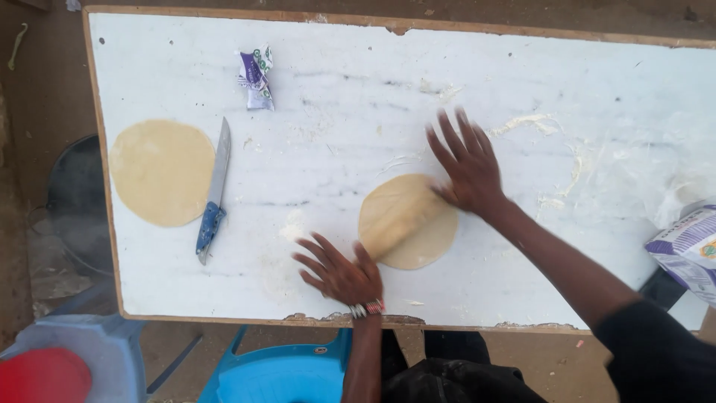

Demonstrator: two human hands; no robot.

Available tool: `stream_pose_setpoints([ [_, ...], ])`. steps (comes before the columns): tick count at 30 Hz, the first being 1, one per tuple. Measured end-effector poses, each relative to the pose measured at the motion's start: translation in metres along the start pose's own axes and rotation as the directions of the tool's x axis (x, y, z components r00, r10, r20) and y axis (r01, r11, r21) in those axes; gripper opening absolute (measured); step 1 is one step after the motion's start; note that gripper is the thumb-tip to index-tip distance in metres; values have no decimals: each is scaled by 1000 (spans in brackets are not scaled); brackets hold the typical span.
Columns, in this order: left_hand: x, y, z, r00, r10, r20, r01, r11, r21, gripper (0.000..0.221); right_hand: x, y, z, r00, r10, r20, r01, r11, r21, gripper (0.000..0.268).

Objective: Rolling out dough with a rolling pin on a table and then frying it in a large pan over a charcoal stove.

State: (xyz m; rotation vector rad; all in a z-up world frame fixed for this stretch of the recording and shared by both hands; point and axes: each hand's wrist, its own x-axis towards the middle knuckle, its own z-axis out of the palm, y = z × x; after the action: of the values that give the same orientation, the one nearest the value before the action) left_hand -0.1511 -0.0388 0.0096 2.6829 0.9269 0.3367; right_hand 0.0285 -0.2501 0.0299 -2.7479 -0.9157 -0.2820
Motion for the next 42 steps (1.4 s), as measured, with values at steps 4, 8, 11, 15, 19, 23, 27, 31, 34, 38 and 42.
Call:
stream_pose_setpoints([
  [4, -92, -13, -10, 984, 93, 154, -87, 995, -48, 70, -118, 20, -3, 997, -14, 81, 8, 997, 80, 82],
  [8, -85, -15, 5, 988, 83, 133, -72, 994, -88, 65, -115, 30, 3, 992, -12, 126, 8, 1000, 30, 85],
  [11, 3, -11, 22, 991, 114, -65, -116, 993, -33, 65, -35, 30, 24, 997, 35, 72, -35, 999, -9, 92],
  [15, 105, 2, 30, 987, -57, -153, 3, 943, -332, 54, 65, 24, 34, 969, 231, 85, -239, 965, 111, 102],
  [19, 64, -13, 9, 994, 98, -48, -107, 965, -240, 60, 22, 8, 16, 959, 279, 45, -282, 957, 67, 96],
  [23, -25, -40, -9, 915, 339, 218, -342, 939, -26, 70, -107, -12, -13, 953, 288, 95, -289, 957, 1, 86],
  [27, -17, -46, -10, 846, 484, 225, -475, 875, -93, 72, -141, -10, -5, 903, 374, 209, -386, 922, 17, 88],
  [31, 104, 11, 19, 854, 502, 138, -501, 864, -47, 75, -32, 21, 19, 888, 458, 30, -448, 879, -164, 83],
  [34, 166, 29, 44, 856, 500, 129, -480, 863, -156, 68, 9, 39, 22, 728, 668, 154, -681, 730, 57, 88],
  [38, 158, -2, 33, 757, 615, 220, -591, 788, -172, 74, -42, -2, 16, 801, 598, 11, -596, 800, -71, 88],
  [42, 87, -81, 1, 553, 779, 294, -775, 611, -162, 77, -169, -100, 15, 750, 655, 95, -648, 756, -91, 88],
])
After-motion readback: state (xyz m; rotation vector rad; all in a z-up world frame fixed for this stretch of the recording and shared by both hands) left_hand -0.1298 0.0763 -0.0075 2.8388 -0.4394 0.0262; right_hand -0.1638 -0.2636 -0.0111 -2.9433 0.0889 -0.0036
